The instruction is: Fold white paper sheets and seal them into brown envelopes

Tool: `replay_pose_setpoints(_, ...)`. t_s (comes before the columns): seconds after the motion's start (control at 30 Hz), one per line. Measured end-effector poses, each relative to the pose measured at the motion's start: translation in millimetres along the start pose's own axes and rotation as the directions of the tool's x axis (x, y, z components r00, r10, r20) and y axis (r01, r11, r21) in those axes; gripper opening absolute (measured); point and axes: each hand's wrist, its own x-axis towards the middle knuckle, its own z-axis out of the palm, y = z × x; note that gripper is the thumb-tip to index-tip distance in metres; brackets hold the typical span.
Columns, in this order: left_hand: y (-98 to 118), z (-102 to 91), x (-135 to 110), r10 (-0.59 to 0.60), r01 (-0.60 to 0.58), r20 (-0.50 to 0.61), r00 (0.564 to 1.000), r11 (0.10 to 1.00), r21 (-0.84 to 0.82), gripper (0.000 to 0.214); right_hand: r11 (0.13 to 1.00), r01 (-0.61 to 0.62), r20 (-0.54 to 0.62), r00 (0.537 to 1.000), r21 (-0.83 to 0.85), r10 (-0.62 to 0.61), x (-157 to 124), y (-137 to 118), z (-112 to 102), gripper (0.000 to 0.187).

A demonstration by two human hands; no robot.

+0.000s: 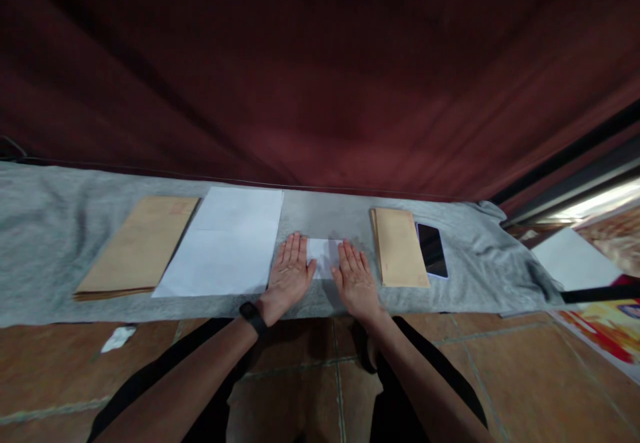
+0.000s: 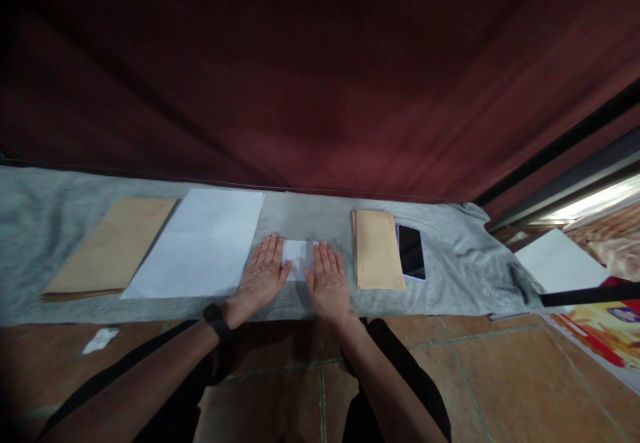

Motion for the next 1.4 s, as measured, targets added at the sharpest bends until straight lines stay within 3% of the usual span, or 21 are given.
replay_pose_setpoints(0.1,0,-0.3,0,0.0,0.0,0.004,1.0,1.0,-0.009,0.066,0.996,0.076,0.029,0.997,0.037,-0.077,-8,-13,2,0.059)
replay_pose_setpoints(0.23,0,0.0,-1,0.003,-0.003,-0.009,1.0,1.0,-0.024,0.066,0.997,0.076,0.021,0.997,0.033,-0.076,-18,-19,8,0.06)
replay_pose_setpoints(0.6,3,-6.6,1,-0.036,0.033,0.082,0.996,0.999,0.04,0.067,0.994,0.1,-0.08,0.991,-0.037,-0.103,-29,-1,10,0.065)
replay_pose_setpoints(0.77,4,-9.2,1,-0.042,0.037,0.096,0.994,0.998,0.052,0.068,0.994,0.098,-0.073,0.992,-0.042,-0.101,-32,4,7,0.065)
replay_pose_setpoints(1.4,-2,-3.0,0,-0.016,0.016,0.036,0.999,1.0,-0.017,0.065,0.994,0.086,-0.109,0.99,-0.064,-0.093,-43,16,4,0.067)
